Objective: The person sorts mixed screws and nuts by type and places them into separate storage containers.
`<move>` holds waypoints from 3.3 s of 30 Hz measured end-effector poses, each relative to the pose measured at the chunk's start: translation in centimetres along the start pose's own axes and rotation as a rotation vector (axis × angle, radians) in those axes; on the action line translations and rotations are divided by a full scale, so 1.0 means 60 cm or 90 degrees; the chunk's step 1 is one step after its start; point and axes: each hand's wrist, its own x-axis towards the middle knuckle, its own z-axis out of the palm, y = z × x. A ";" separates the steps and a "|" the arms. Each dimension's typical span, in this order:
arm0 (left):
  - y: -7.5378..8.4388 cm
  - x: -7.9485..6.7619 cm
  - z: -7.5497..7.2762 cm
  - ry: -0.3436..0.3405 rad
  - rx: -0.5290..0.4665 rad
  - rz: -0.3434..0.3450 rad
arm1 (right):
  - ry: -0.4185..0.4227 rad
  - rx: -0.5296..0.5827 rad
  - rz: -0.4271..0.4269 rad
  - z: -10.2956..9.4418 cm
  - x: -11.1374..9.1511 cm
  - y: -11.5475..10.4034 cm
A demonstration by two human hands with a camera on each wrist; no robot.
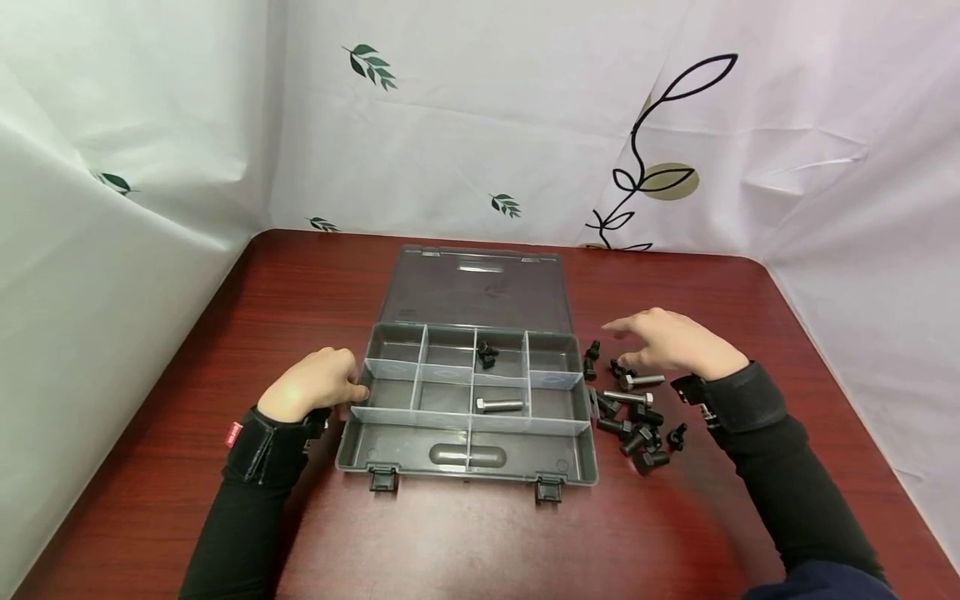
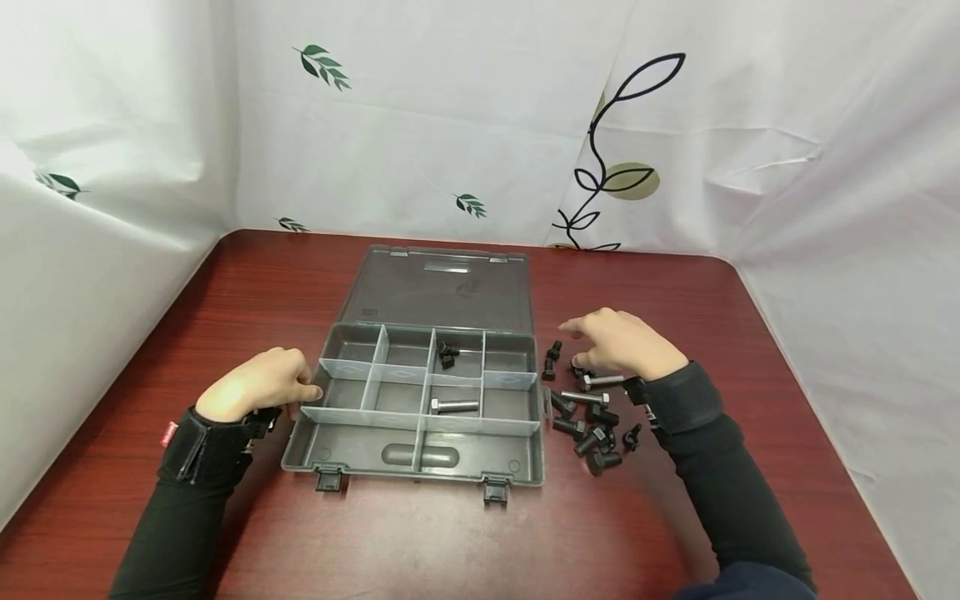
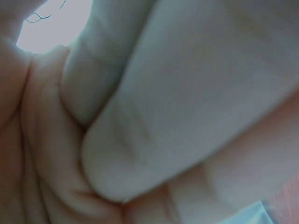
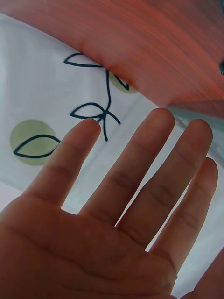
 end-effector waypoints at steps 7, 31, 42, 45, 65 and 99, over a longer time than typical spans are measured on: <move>-0.001 0.001 0.002 0.005 0.003 0.006 | -0.012 -0.012 0.016 0.009 -0.006 0.013; 0.000 0.002 0.001 0.003 0.012 0.000 | -0.069 0.045 0.048 0.053 -0.024 0.068; 0.001 0.001 0.001 0.001 0.013 -0.001 | -0.071 0.027 0.039 0.069 -0.016 0.079; 0.001 0.001 0.001 0.001 0.011 -0.001 | -0.076 0.028 0.038 0.069 -0.014 0.079; 0.001 0.001 0.000 0.001 0.002 0.005 | -0.089 0.002 -0.001 0.073 -0.005 0.074; 0.001 0.001 0.000 -0.001 0.005 0.002 | -0.093 0.018 0.029 0.062 -0.021 0.072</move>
